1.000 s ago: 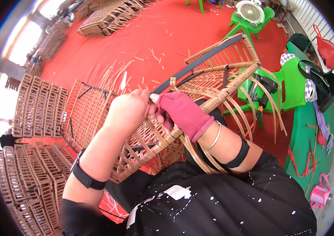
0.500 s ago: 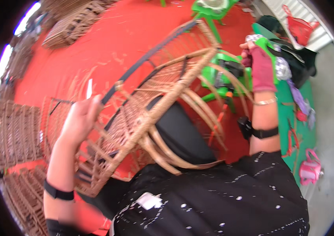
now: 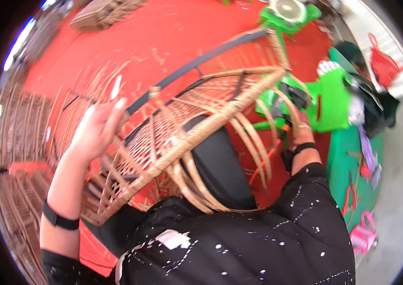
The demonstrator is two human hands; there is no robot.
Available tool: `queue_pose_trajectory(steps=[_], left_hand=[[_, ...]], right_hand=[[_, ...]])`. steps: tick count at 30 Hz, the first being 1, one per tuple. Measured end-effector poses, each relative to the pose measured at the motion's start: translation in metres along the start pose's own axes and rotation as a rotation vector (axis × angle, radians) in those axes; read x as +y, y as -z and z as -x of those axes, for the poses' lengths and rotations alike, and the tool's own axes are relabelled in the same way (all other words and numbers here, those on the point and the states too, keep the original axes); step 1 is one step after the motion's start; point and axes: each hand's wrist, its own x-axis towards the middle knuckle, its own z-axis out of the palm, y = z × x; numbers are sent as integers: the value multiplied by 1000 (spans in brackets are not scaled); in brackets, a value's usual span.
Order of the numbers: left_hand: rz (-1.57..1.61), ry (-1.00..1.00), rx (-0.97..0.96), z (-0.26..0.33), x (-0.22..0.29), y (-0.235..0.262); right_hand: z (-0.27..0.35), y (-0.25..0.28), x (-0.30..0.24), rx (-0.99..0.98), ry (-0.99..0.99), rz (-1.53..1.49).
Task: Weaving bamboo strips onto a chair frame and securing them with a stapler.
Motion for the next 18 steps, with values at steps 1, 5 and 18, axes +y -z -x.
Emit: queue_pose_trajectory(steps=[1,5,18], left_hand=[[-33,55,-47,4,-3,6],[-21,-24,5,6,-9,2],[-50,106,-67,4,0,13]], right_hand=[[9,-30,-32,-4,-218,-157],[35,-26,-108,-57,-552,-259],[-2,18,-69,-4,-234,-3]])
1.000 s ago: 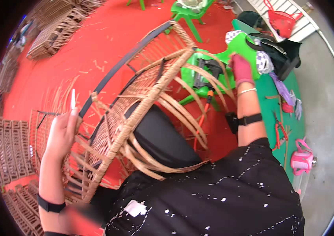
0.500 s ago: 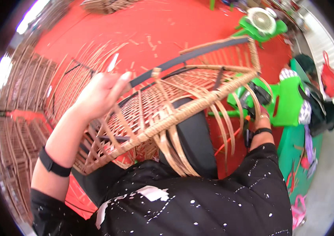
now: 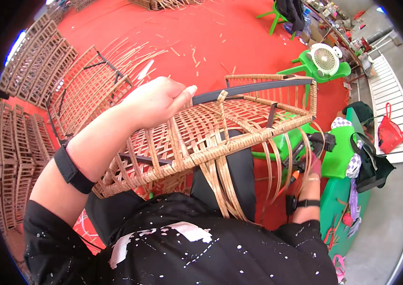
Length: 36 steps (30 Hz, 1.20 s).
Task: Weaving bamboo strips onto a chair frame and securing them with a stapler.
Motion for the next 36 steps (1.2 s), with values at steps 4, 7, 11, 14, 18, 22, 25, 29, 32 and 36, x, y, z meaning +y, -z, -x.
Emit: queue_pose_trajectory(steps=[4,7,11,14,18,22,25,29,32,36], left_hand=[[-5,21,-10,10,-7,-2],[0,12,-14,7,0,0],[57,-75,58,2,-13,-9],[40,-94,85,5,-12,-6],[84,-48,51,6,-15,-5],[111,-63,59,7,-11,-4],[108,-56,36,11,-9,0],[89,-81,56,9,-14,-4],[82,-81,52,9,-14,-3],[52,-74,38,9,-11,-2]], right_hand=[[158,-16,-119,236,306,-436],[207,10,-167,93,568,-620],[278,15,-229,-127,750,-409],[329,-10,-259,-271,767,-188],[366,-55,-289,-582,537,70],[372,-95,-301,-666,532,209],[373,-109,-301,-660,509,333],[373,-116,-291,-656,544,308],[375,-118,-291,-644,544,341],[370,-121,-288,-659,615,340]])
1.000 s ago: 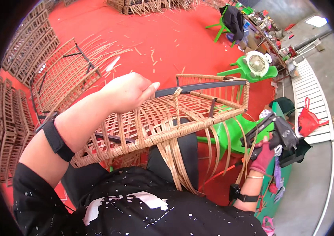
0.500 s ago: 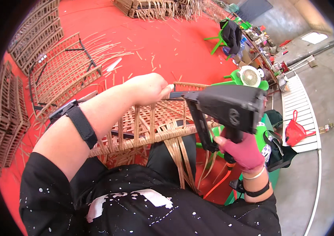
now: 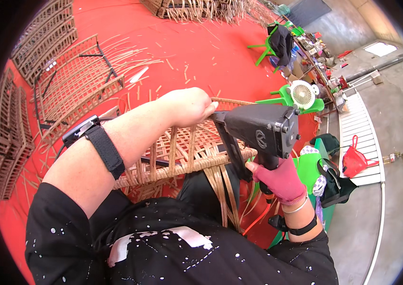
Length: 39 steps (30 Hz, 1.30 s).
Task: Weaving bamboo strips onto a chair frame and securing them with a stapler.
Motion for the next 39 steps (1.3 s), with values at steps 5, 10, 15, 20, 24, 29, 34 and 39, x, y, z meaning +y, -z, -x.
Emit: queue_pose_trajectory(steps=[5,10,15,20,24,29,34,39], left_hand=[[7,4,8,1,2,1],[27,4,14,-2,-3,-1],[13,-17,71,2,-4,-8],[5,23,58,0,0,-6],[-6,45,-5,-6,-3,-11],[20,88,23,-11,7,-12],[-5,40,91,-5,-13,-14],[27,47,96,-7,5,-15]], right_hand=[[-1,-6,1,2,-10,-152],[-7,-3,13,-9,27,-119],[4,18,23,108,-67,-245],[10,65,123,491,49,-710],[2,85,244,590,-175,-1132],[8,73,297,409,56,-1352],[6,70,327,328,231,-1515],[11,49,381,535,268,-1730]])
